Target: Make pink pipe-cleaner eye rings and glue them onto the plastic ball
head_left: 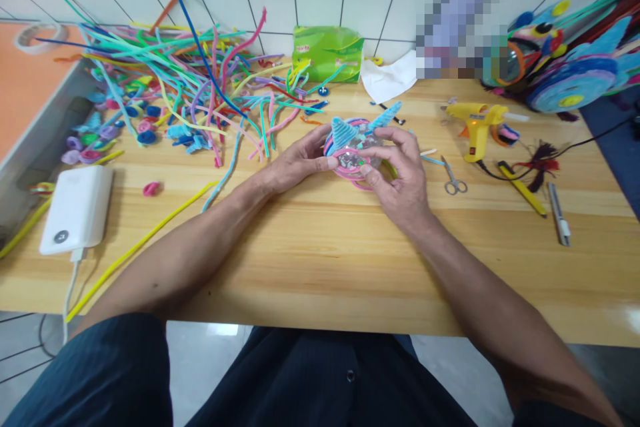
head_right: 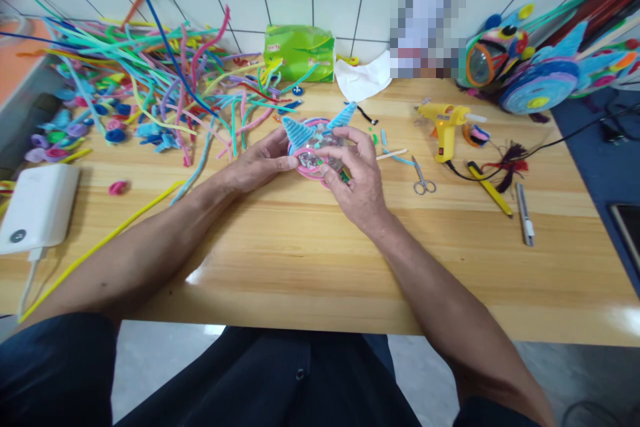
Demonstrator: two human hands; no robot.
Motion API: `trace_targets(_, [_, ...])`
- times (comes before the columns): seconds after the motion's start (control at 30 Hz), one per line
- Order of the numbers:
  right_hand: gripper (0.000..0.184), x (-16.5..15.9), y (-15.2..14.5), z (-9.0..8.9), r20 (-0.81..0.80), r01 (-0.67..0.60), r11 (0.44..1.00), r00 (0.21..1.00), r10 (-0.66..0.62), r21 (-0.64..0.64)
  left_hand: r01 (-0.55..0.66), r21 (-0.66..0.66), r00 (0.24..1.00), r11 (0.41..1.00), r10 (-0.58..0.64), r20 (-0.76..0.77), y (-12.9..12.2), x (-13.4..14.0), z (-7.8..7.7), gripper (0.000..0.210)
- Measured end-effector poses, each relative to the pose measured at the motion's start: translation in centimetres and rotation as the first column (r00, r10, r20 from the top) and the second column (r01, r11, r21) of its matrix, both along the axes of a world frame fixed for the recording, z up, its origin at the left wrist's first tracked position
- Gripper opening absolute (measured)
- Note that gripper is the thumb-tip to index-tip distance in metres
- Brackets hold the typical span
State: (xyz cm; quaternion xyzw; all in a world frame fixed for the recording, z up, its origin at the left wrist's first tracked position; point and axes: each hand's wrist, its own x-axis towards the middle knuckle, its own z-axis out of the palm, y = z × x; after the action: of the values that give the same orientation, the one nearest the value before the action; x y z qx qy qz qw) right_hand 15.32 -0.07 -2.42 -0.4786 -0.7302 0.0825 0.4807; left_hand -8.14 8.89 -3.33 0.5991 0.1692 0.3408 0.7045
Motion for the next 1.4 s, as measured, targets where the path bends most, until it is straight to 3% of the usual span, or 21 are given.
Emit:
trace_targets(0.27, [0.023, -0.07, 0.08, -0.23, 0.003, -0.002, 0.999, 1.000, 0.001, 0.044, 0.003, 0.005, 1.000, 1.000, -0.003, -0.009, 0.06, 0.11, 0.13, 0.093])
trace_targets(0.73, [0.022, -0.10, 0.11, -0.39, 0.003, 0.002, 0.999, 1.000, -0.002, 0.053, -0.010, 0.014, 1.000, 1.000, 0.010, 0.017, -0.15, 0.22, -0.02, 0.081])
trace_targets(1.4, [0.023, -0.04, 0.09, -0.48, 0.008, 0.009, 0.999, 1.000, -0.009, 0.042, 0.026, -0.026, 0.999, 0.999, -0.025, 0.024, -0.31, 0.12, 0.52, 0.080])
